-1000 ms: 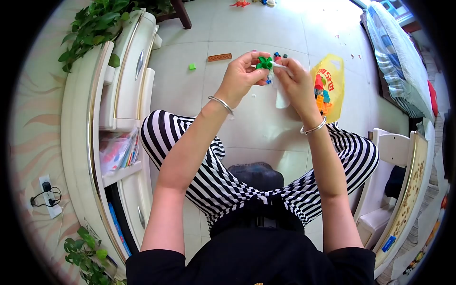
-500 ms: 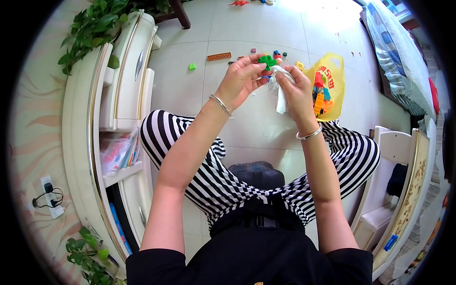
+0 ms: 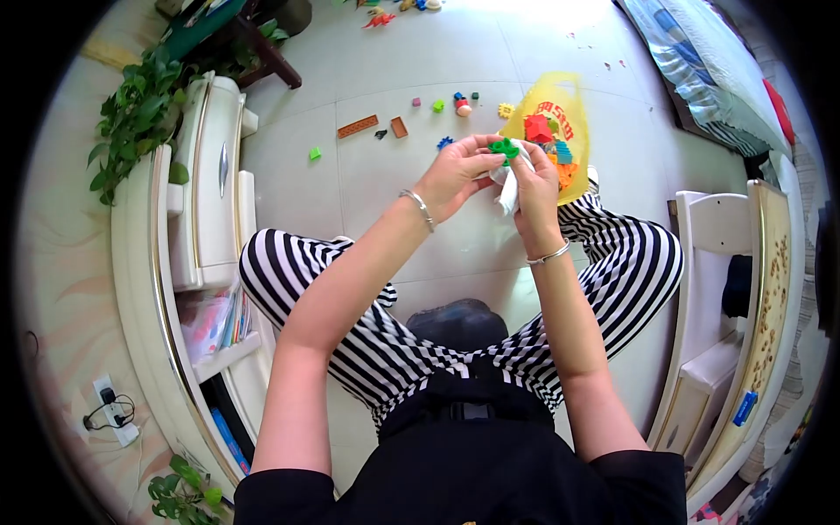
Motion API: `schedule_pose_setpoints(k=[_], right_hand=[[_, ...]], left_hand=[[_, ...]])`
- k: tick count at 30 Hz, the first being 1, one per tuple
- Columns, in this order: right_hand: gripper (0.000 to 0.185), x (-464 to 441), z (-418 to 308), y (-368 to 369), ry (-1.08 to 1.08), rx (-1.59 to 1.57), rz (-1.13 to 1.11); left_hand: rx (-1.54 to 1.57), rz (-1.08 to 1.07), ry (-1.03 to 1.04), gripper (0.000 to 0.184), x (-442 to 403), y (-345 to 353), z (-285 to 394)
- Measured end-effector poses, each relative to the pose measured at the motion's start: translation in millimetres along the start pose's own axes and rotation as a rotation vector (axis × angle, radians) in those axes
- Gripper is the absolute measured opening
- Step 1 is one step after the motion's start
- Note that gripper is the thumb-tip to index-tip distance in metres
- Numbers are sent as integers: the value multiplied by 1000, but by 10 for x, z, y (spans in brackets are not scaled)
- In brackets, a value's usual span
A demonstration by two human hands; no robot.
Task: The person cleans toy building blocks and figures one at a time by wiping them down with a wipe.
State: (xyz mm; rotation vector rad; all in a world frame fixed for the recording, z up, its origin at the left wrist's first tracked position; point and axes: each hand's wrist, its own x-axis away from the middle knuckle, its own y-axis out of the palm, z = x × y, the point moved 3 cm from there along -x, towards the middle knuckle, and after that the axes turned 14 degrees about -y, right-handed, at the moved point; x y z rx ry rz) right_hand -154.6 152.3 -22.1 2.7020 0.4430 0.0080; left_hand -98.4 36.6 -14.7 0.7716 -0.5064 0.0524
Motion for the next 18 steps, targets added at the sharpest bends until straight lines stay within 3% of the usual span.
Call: schedule_pose_setpoints(k=[10, 13, 16, 18], right_hand=[[19, -319, 198, -1061, -48, -78, 325], [18, -293, 324, -1130, -32, -55, 334], [16, -236, 431, -1058, -29, -50, 348], [15, -193, 466, -983, -27, -47, 341]], left_hand=[[-23, 66, 8, 37, -1270, 408, -448], [81, 111, -90, 50, -1450, 319, -614], [138, 58, -68, 50, -1422, 244, -686], [129, 151, -63, 44, -1328, 178, -696]])
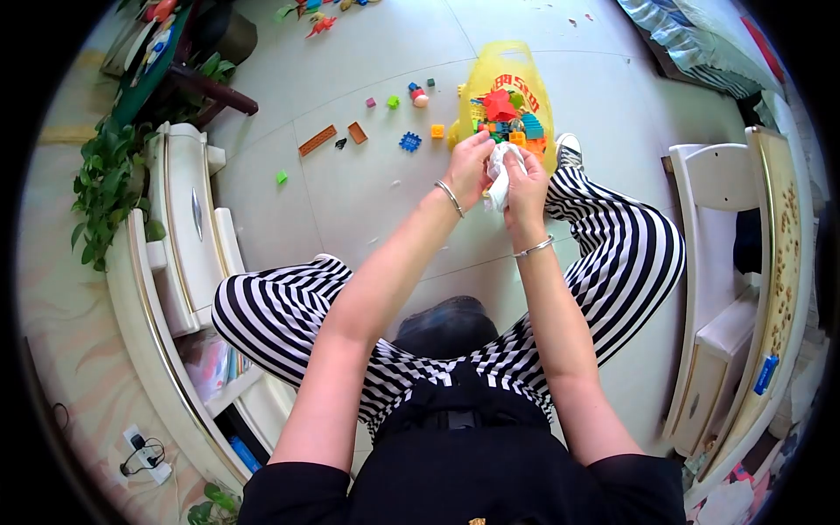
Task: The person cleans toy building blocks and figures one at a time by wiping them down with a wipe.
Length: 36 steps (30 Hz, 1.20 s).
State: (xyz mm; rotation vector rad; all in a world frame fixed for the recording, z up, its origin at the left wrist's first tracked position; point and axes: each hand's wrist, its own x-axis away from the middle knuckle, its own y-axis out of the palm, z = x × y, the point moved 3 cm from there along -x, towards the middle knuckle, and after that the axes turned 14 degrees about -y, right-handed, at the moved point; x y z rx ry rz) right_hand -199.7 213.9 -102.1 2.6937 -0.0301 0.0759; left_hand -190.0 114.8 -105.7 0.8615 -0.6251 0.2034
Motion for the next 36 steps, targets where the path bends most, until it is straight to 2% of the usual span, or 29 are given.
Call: schedule_pose_setpoints(k=[2, 6, 12, 17, 19, 24, 26, 27, 29, 30, 32, 36], right_hand=[[15, 87, 38, 76, 27, 36, -75], [13, 287, 99, 363, -11, 77, -161], [14, 498, 623, 824, 71, 117, -245], [14, 371, 1202, 955, 196, 179, -226], [14, 221, 1529, 908, 238, 211, -217], [15, -237, 2240, 717, 299, 390, -116], [18, -363, 2498, 656, 327, 412, -83], [18, -415, 2623, 635, 341, 392, -49], [19, -503, 2863, 576, 364, 382, -10], [20, -535, 2967, 556, 381, 372, 21], [22, -589, 3152, 503, 406, 370, 57], [21, -664, 3390, 436, 491, 354, 75]], left_hand=[[56, -80, 14, 37, 131, -79, 43], [40, -74, 79, 30, 419, -253, 150], [251, 67, 225, 26, 382, -974, 195], [196, 247, 276, 23, 29, -1641, 171], [-44, 423, 317, 20, -149, -1847, 202], [-23, 599, 141, 20, -641, -2130, 336], [-267, 677, 234, 21, -1029, -2449, 251], [-265, 681, 223, 21, -1159, -2556, 242], [-562, 782, 242, 25, -1394, -2737, 226], [-560, 784, 232, 25, -1488, -2807, 225], [-905, 899, 293, 28, -1638, -2897, 238], [-809, 805, 254, 31, -1987, -3216, 57]])
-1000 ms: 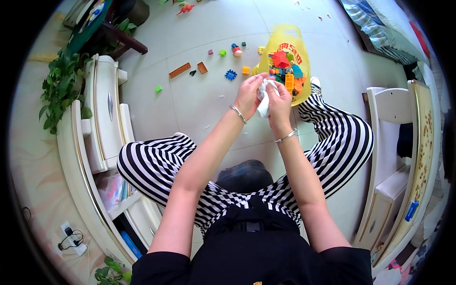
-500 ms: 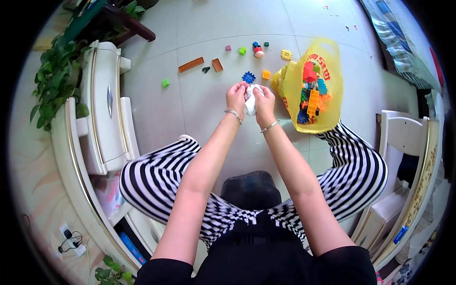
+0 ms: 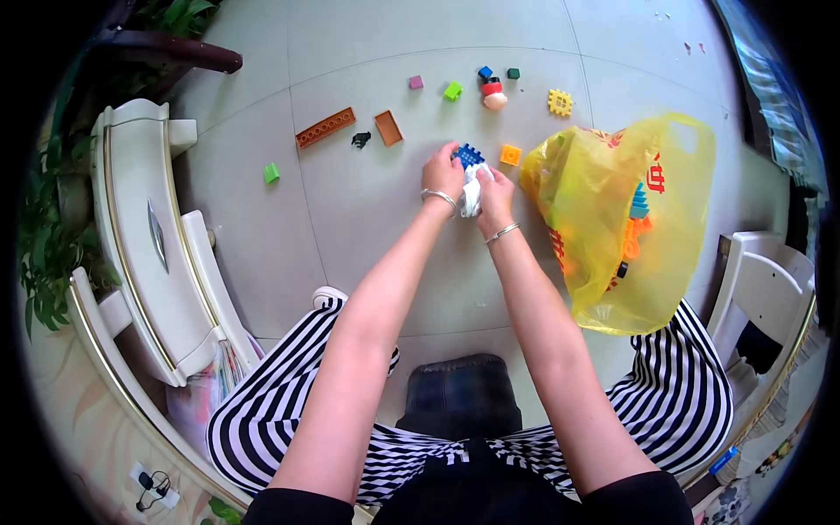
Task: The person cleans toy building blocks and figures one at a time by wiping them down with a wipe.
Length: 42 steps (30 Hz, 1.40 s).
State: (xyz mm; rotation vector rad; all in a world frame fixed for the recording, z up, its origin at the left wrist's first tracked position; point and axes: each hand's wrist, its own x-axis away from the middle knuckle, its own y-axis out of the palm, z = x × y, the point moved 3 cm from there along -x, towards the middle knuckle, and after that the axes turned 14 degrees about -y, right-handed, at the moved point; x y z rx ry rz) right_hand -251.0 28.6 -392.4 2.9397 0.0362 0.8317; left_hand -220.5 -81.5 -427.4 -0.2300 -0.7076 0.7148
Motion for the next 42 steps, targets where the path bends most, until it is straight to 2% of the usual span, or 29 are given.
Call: schedule_pose_setpoints(k=[4, 6, 7, 10, 12, 13, 17, 19, 22, 26, 28, 30, 31, 34, 38, 42], right_hand=[[21, 9, -69, 13, 24, 72, -49], [20, 108, -194, 24, 4, 106, -67], [19, 189, -285, 37, -10, 124, -127], [18, 549, -624, 44, -45, 136, -266], [18, 846, -878, 55, -77, 124, -348], [18, 1007, -995, 53, -110, 133, -391], [18, 1616, -1434, -13, -205, 99, -494], [18, 1934, -1637, -63, -231, 79, -536], [17, 2348, -1919, -87, -265, -46, -592], [14, 2754, -2313, -214, -543, 44, -623], [13, 2990, -2495, -225, -782, 183, -633], [9, 3289, -2598, -147, -1274, 366, -614], [14, 3418, -2602, -117, -1400, 438, -633], [11, 3573, -2635, -29, -1551, 525, -571], [9, 3570, -2665, -23, -1460, 668, -493], [9, 3850, -2499, -23, -1513, 645, -632]], left_hand=[[-66, 25, 89, 29, -27, -10, -33], [110, -97, -52, 28, 29, -81, -43], [111, -92, -48, 28, 114, -178, 54], [167, -218, -271, 30, 456, -453, 233], [698, -360, -407, 31, 691, -612, 345], [828, -421, -376, 29, 761, -666, 368], [815, -409, -154, 32, 1385, -1060, 808], [1139, -702, -224, 28, 1784, -1221, 1097], [1289, -815, -279, 35, 2338, -1406, 1486], [1369, -819, -247, 45, 2956, -1796, 1853], [1289, -689, -320, 52, 3187, -1977, 1918], [1255, -700, -254, 56, 3278, -2060, 1903], [1214, -704, -228, 56, 3344, -2097, 1906], [1208, -769, -166, 55, 3419, -2194, 1844], [1286, -823, -140, 50, 3531, -2246, 1753], [1289, -744, -151, 44, 3713, -2329, 1814]])
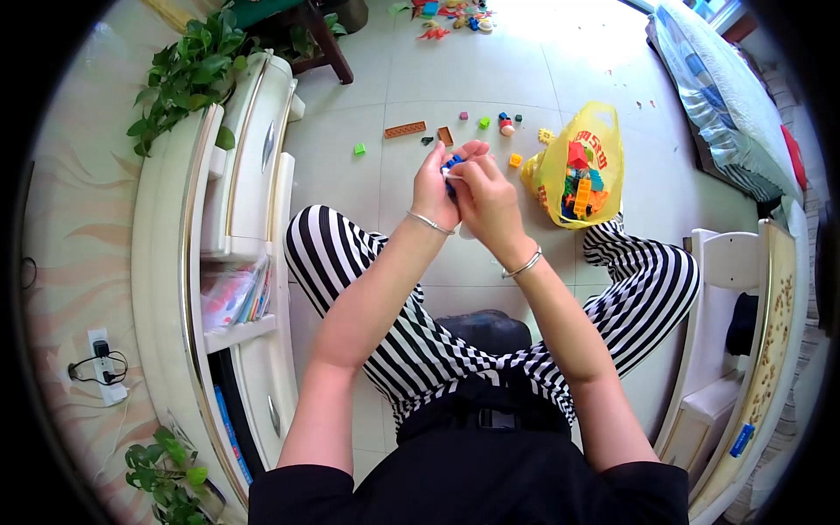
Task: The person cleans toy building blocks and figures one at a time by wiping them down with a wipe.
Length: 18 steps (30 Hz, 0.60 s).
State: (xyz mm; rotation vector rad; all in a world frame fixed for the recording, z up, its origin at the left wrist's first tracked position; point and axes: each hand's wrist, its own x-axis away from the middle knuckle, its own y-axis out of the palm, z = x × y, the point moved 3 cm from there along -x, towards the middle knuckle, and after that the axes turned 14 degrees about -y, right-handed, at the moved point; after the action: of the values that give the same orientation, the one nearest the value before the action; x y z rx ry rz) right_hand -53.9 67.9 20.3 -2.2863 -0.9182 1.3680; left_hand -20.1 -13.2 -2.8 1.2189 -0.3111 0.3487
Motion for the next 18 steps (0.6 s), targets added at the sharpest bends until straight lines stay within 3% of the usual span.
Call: schedule_pose_setpoints(k=[8, 14, 16, 18], right_hand=[[10, -268, 59, 25, -10, 45, 47], [21, -216, -42, 47, -228, -30, -6], [20, -198, 95, 10, -27, -186, -52], [20, -193, 115, -32, -2, -189, -69]], left_hand=[[49, 78, 80, 40, 98, 39, 60], [198, -16, 142, 48, -16, -211, 238], [211, -40, 132, 49, 30, -156, 252], [165, 20, 103, 49, 55, -103, 211]])
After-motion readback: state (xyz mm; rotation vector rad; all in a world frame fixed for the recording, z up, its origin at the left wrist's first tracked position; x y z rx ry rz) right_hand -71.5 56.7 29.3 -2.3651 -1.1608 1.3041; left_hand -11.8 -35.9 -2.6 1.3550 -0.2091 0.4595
